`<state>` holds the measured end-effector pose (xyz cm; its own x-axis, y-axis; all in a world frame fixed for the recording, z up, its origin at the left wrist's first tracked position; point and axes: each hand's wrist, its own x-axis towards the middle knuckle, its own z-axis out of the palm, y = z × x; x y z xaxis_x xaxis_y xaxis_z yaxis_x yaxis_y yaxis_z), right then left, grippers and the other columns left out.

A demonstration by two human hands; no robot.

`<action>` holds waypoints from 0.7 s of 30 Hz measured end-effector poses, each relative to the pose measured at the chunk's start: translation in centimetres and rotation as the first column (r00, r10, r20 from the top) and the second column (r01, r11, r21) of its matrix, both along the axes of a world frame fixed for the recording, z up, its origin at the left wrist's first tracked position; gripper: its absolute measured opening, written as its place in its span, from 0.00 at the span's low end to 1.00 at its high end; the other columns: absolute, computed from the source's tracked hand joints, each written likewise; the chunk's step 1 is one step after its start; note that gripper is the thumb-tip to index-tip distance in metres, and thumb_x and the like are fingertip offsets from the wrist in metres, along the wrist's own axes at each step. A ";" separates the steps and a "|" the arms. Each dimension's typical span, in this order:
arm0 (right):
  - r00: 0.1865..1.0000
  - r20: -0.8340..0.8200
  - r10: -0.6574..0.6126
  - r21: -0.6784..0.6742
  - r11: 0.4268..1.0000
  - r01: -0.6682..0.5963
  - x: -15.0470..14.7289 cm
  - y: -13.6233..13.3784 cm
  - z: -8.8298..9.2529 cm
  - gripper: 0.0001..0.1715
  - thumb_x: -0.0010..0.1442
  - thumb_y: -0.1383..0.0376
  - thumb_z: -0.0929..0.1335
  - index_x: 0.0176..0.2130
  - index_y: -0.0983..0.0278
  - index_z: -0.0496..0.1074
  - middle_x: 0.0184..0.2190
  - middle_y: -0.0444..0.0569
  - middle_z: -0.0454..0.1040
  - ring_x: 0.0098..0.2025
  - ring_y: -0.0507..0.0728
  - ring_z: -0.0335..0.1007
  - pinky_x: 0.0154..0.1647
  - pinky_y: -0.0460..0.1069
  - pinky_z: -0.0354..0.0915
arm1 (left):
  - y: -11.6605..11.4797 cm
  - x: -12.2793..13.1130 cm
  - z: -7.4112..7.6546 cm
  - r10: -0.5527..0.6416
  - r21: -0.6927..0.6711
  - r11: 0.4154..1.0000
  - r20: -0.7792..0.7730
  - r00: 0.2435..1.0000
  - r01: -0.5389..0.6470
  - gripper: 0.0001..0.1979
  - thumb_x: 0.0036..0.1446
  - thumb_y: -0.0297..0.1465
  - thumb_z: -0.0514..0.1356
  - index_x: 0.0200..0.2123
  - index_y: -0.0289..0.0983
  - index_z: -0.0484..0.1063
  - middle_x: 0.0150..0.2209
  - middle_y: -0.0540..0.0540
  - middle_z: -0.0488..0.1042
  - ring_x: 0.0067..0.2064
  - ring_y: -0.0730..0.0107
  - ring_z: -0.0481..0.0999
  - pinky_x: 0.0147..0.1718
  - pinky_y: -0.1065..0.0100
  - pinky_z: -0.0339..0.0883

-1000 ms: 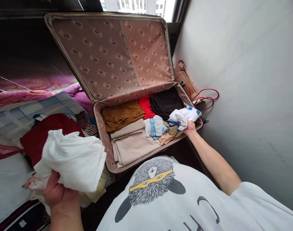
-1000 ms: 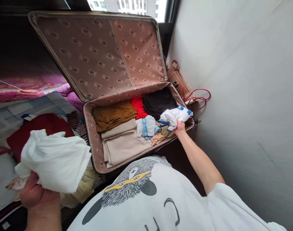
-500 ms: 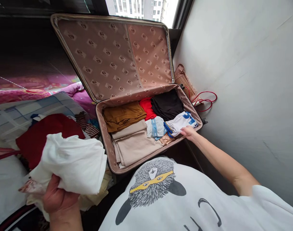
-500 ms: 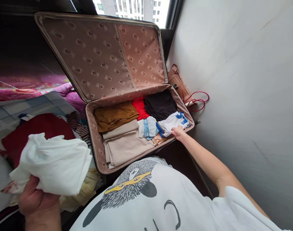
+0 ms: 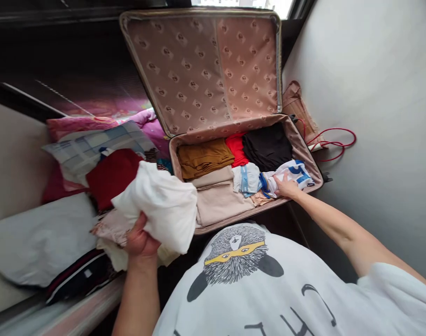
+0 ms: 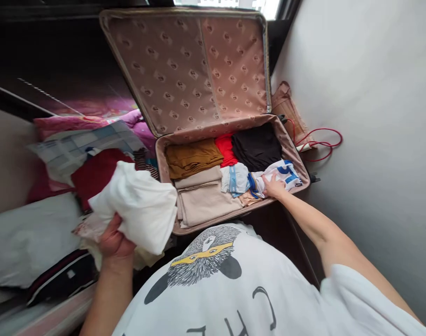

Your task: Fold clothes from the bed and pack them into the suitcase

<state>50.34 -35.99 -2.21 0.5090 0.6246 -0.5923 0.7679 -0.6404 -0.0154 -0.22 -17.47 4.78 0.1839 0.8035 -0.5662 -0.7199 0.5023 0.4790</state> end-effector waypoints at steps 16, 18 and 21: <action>-0.060 -0.996 0.071 -0.008 0.574 0.819 -15.3 9.3 6.0 0.36 0.33 0.66 0.82 0.43 0.59 0.74 0.38 0.44 0.81 0.38 0.58 0.76 0.43 0.51 0.72 | -2.3 10.1 0.4 -0.258 0.245 0.926 -0.145 0.955 0.287 0.35 0.47 0.50 0.74 0.56 0.43 0.76 0.60 0.41 0.78 0.69 0.47 0.67 0.66 0.49 0.65; -0.001 -1.000 -0.013 -0.009 0.625 0.781 -13.0 8.7 4.5 0.35 0.31 0.69 0.80 0.42 0.60 0.74 0.35 0.42 0.79 0.35 0.56 0.73 0.39 0.49 0.71 | -2.3 9.1 -1.5 -0.238 0.164 0.949 -0.191 0.952 0.270 0.33 0.44 0.44 0.77 0.54 0.43 0.78 0.54 0.43 0.82 0.64 0.50 0.74 0.63 0.53 0.69; 0.094 -0.991 -0.092 0.007 0.672 0.740 -11.0 7.3 2.6 0.33 0.31 0.71 0.77 0.41 0.61 0.73 0.32 0.40 0.77 0.32 0.54 0.70 0.36 0.47 0.67 | -3.0 8.4 -4.4 -0.348 0.006 0.931 -0.294 0.890 0.366 0.34 0.34 0.31 0.79 0.49 0.40 0.78 0.44 0.44 0.84 0.55 0.53 0.81 0.57 0.55 0.73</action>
